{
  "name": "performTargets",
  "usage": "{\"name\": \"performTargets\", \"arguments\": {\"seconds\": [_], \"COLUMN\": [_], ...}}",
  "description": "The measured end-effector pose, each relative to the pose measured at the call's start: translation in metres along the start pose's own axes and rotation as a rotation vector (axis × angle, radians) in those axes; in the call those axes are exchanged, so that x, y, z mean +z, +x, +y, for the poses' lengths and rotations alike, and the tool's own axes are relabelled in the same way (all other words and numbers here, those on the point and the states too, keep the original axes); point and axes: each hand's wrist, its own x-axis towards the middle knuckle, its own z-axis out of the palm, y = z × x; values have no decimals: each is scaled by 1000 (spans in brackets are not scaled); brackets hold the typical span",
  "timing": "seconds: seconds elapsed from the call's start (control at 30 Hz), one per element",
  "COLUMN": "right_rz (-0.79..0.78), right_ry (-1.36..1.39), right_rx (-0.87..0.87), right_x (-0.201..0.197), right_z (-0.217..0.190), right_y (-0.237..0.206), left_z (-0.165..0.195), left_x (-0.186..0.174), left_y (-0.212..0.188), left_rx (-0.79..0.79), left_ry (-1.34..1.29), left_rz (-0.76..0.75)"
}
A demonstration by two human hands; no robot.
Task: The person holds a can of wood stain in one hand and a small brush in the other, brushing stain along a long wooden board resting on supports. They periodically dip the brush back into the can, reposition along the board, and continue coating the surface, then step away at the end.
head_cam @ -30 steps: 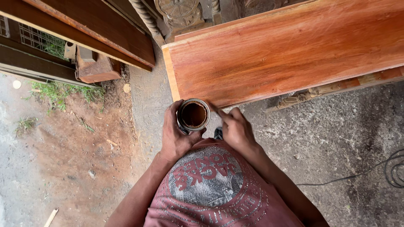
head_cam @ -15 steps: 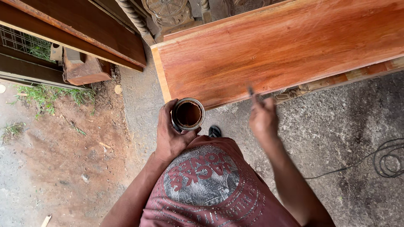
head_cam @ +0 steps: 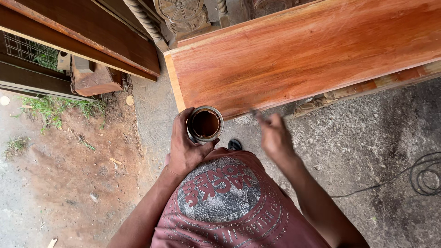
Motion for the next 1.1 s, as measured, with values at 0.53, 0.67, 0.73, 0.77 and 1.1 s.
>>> {"name": "performTargets", "arguments": {"seconds": [0.53,0.67,0.73,0.77,1.1], "right_rz": [180,302,251,169,269], "right_ry": [-199,37,35,55,-99], "right_rx": [125,-59,-178,-203,161], "right_x": [-46,-2,30,37,-29], "right_z": [91,40,-3,-17,52], "right_y": [27,27,18,14,29], "left_z": [-5,-8,-8,-7,-9], "left_x": [-7,-8,-6,-6,-4], "left_y": [2,-1,-1,-1,1], "left_rx": [7,-20,-17,-12,-39], "left_ry": [-7,-10,-11,-9,-3], "left_rz": [28,46,46,43,36]}}
